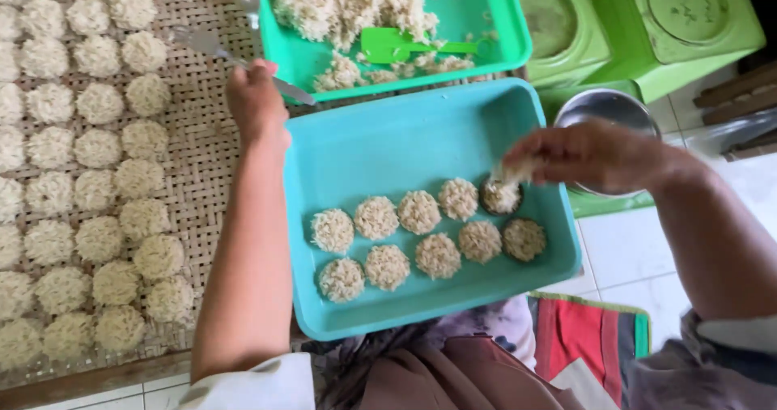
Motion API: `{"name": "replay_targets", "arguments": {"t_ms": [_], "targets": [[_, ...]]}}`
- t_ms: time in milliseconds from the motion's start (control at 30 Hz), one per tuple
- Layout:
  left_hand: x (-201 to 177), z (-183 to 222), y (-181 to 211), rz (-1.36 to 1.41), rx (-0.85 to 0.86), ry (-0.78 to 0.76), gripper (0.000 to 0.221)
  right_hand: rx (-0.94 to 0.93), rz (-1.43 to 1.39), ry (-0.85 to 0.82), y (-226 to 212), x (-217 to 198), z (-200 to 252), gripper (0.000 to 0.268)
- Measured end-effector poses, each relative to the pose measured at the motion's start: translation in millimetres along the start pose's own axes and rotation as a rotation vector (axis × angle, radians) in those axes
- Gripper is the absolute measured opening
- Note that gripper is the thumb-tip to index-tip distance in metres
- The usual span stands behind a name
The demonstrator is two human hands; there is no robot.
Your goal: Shaping and compacting rice cracker portions into circular molds using a fork and spoon
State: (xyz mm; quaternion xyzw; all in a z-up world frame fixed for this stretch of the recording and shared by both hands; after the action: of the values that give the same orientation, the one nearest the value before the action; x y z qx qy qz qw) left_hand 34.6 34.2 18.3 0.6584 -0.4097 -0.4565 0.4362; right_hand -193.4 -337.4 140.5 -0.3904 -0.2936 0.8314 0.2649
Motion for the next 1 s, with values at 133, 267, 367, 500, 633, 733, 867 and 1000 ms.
{"name": "replay_targets", "arguments": {"t_ms": [133, 267, 367, 500, 633, 733, 867, 1000], "targets": [[-24, 26, 61, 0.272, -0.179, 0.016, 0.021, 0.181, 0.171, 0.113, 22, 51, 51, 0.028], [-30, 81, 92, 0.234, -0.072, -0.101, 0.017, 0.074, 0.253, 0.331, 18, 88, 69, 0.024], [-26, 139, 97, 0.078, 0.015, -0.180, 0.033, 0.033, 0.350, 0.517, 21, 103, 74, 0.019], [-18, 208, 107, 0.117, -0.063, -0.391, 0.036, 0.024, 0.529, 0.648, 47, 112, 65, 0.012], [-7, 248, 97, 0.309, -0.066, -0.543, 0.028, -0.095, 0.617, 0.707, 52, 124, 59, 0.011], [2, 268, 95, 0.415, -0.089, -0.539, 0.026, -0.117, 0.579, 0.709, 39, 125, 69, 0.012], [11, 285, 111, 0.493, -0.069, -0.541, 0.027, -0.209, 0.471, 0.799, -20, 116, 106, 0.014], [19, 299, 141, 0.409, 0.075, -0.537, 0.028, -0.191, -0.270, 0.625, 4, 164, 84, 0.046]]}}
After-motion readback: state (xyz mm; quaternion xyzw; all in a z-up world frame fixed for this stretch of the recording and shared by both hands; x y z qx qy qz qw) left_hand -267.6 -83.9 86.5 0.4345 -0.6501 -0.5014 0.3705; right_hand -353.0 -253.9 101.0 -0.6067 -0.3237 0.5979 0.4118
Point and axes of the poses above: each hand's wrist, its own z-axis away from the middle knuckle, its own x-axis out of the palm, y = z × x, the point moved 3 cm from there along -z, towards the middle knuckle, and after that the axes turned 15 degrees about x, right-handed, at the moved point
